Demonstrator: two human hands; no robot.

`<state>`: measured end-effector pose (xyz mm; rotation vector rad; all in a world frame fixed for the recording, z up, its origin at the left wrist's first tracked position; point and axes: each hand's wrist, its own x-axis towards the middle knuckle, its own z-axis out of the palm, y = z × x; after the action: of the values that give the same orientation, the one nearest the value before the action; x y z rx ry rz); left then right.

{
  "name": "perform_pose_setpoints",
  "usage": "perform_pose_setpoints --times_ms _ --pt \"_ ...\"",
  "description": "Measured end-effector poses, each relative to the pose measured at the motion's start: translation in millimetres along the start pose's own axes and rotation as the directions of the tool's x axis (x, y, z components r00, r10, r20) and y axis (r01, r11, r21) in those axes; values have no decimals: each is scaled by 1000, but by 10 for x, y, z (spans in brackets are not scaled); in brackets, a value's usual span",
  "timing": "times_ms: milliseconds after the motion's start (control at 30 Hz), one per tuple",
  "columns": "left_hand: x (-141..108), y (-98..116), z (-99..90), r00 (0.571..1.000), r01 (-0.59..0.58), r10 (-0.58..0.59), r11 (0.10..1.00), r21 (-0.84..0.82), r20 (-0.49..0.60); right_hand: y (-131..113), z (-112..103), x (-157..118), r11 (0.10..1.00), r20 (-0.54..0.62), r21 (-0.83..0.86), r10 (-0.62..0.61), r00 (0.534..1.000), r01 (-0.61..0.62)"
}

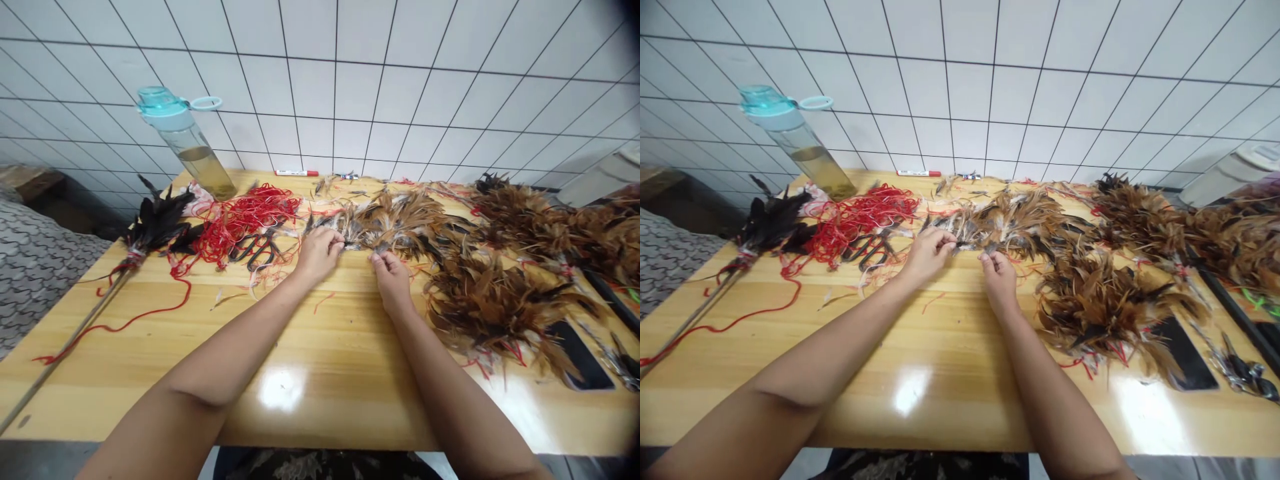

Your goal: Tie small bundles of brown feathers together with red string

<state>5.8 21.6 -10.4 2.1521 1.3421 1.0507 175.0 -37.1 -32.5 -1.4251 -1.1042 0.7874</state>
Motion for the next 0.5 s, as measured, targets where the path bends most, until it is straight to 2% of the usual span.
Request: perform_pose_setpoints --times_ms 133,300,400,500 --pt "-13 32 68 987 -157 145 960 230 68 -6 -2 29 999 -10 49 15 1000 -15" --pt "38 116 125 959 -251 164 866 432 229 -27 -17 60 997 -45 76 29 999 -26" --pt "78 126 144 945 -284 156 830 480 288 -9 -18 72 996 -44 82 23 999 -19" --pt "109 122 141 952 -247 132 864 440 274 14 -16 74 997 -37 77 5 999 -2"
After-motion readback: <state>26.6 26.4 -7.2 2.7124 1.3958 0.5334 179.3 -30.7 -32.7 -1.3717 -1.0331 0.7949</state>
